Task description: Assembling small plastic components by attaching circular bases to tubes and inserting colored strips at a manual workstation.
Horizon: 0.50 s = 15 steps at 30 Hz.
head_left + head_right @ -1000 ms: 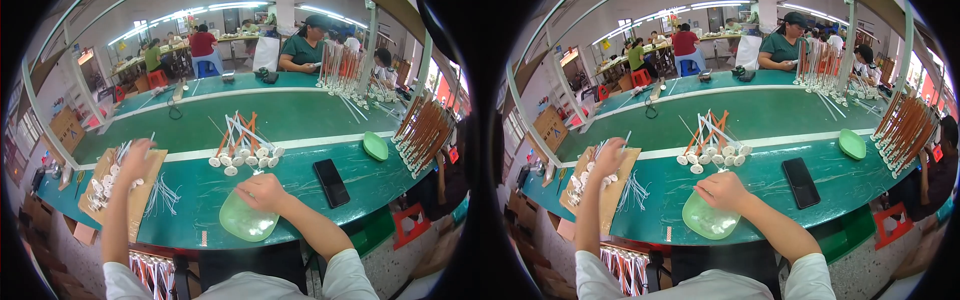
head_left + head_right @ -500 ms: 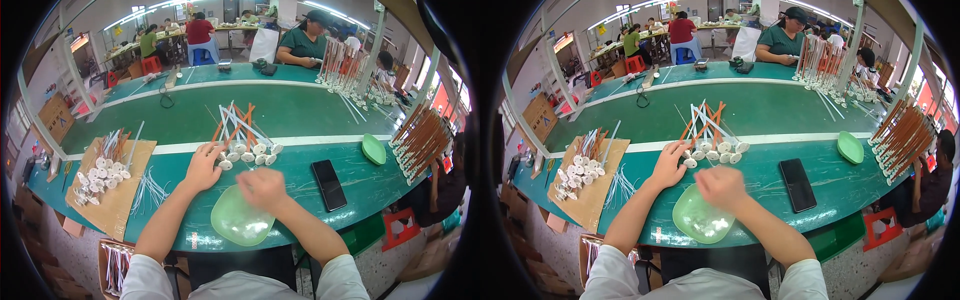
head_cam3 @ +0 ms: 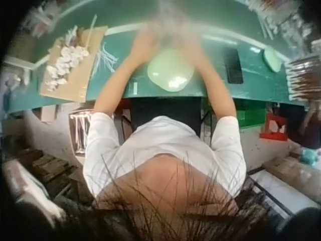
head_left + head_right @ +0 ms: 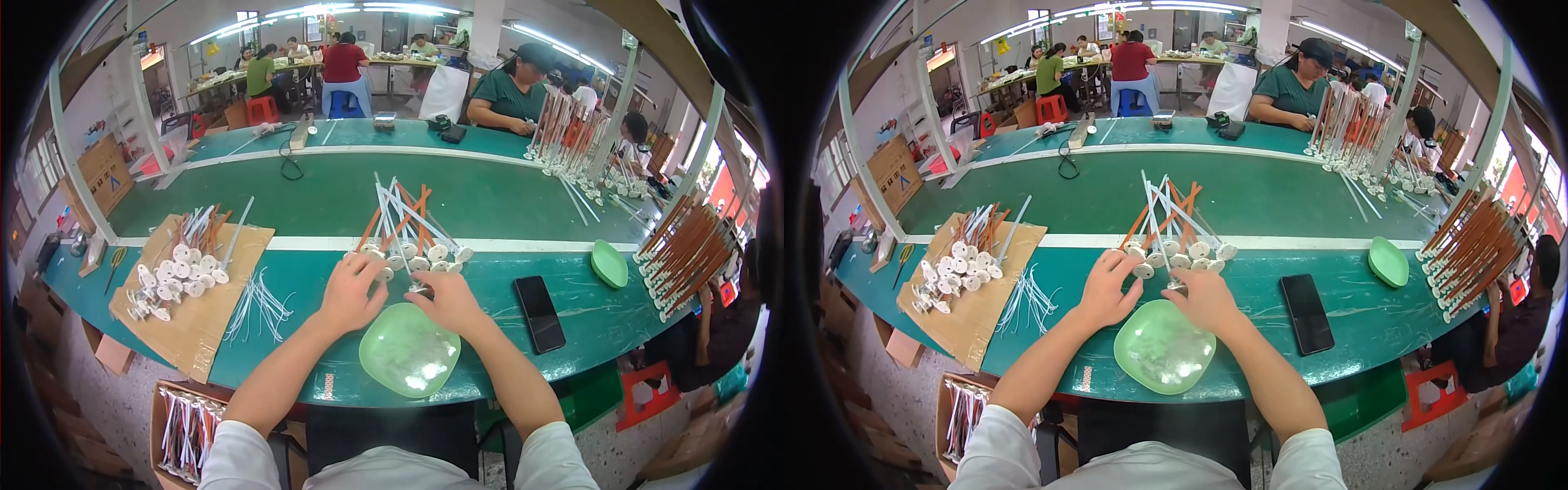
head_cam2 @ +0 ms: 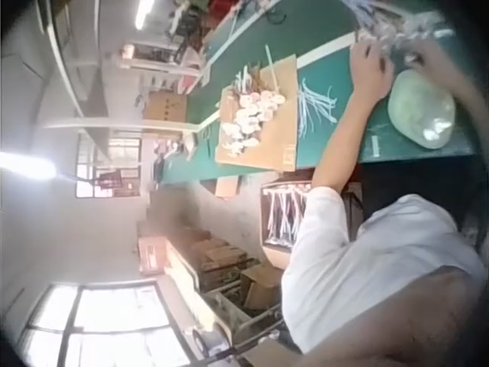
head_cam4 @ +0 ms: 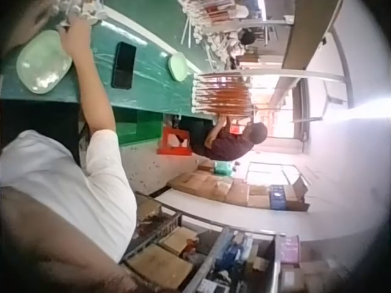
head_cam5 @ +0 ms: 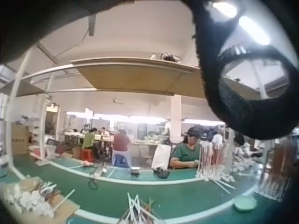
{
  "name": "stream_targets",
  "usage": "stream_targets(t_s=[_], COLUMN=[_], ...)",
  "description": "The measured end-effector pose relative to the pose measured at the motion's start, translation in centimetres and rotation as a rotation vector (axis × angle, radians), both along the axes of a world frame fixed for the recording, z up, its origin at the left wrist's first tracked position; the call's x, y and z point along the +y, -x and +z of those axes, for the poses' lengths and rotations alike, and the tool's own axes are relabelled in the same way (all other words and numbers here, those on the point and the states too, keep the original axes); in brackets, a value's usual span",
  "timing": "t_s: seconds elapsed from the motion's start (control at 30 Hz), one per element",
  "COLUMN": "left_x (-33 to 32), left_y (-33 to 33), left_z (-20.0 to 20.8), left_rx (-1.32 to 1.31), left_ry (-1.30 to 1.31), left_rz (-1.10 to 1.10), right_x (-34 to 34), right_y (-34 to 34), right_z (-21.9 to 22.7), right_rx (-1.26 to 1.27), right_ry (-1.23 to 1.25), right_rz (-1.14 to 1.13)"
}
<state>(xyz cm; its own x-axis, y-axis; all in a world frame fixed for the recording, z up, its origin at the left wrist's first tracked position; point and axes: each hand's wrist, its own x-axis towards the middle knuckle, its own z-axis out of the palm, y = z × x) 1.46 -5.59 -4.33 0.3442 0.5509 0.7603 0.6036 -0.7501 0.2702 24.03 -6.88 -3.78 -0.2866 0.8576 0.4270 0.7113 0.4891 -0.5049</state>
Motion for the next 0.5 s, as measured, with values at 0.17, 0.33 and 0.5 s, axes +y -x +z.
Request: stream_targets(t_s=[0.17, 0.33, 0.5], left_x=[-1.5, -2.4, -3.0], left_y=[-0.2, -0.7, -1.5], left_z=[0.7, 1.3, 0.9], left_rx=[-0.195, -0.151, -0.236], left_ry=[0.277, 0.195, 0.219], left_rz=[-0.119, -0.193, -0.258], right_x=[-0.2, -1.5, -3.2], right_y=[-0.2, 1.3, 2.0], right_z=[0.9, 2.4, 3.2], right_rx=[0.067, 0.322, 0.333], right_ry=[-0.04, -0.316, -0.278], right_rz=[0.049, 0.18, 0.177])
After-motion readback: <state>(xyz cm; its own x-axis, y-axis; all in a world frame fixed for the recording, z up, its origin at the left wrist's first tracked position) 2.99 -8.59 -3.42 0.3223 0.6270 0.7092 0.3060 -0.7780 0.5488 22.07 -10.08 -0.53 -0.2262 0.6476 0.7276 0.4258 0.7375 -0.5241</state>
